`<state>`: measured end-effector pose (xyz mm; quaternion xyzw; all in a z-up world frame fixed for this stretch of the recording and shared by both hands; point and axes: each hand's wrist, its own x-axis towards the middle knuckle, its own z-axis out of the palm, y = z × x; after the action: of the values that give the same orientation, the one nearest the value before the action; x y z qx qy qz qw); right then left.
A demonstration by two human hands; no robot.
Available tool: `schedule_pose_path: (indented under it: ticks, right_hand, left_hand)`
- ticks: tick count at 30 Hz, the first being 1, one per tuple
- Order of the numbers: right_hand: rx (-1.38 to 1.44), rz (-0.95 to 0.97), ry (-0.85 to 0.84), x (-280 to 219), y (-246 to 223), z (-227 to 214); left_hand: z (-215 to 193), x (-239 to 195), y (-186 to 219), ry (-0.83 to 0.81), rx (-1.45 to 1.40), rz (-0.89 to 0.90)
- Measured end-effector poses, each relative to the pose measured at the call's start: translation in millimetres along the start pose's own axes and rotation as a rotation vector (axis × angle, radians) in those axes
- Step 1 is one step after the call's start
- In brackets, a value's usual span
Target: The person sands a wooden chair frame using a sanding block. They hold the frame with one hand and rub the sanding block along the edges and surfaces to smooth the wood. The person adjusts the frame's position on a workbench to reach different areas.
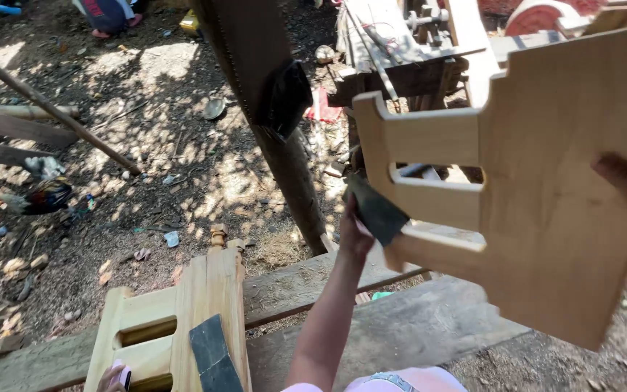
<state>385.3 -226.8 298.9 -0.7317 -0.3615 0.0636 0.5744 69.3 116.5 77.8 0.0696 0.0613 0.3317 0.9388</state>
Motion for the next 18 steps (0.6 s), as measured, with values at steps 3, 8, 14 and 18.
schedule_pose_path:
  ticks: [3,8,14,18]
  right_hand:
    - [0.233,-0.005,0.202,-36.4,33.7,26.4]
    - [0.546,0.091,0.428,-83.6,66.9,64.1]
    - [0.877,0.316,0.576,-156.0,119.3,113.3]
    - [1.046,0.468,0.607,-179.6,105.3,165.0]
  left_hand:
    - [13.3,22.4,16.7,-0.082,-0.007,-0.041]
    - [71.1,49.2,22.6,-0.089,0.242,-0.183]
    - [169.4,92.6,-24.3,-0.259,0.915,-0.057]
    - [191.0,132.1,-88.3,-0.549,1.156,-0.043]
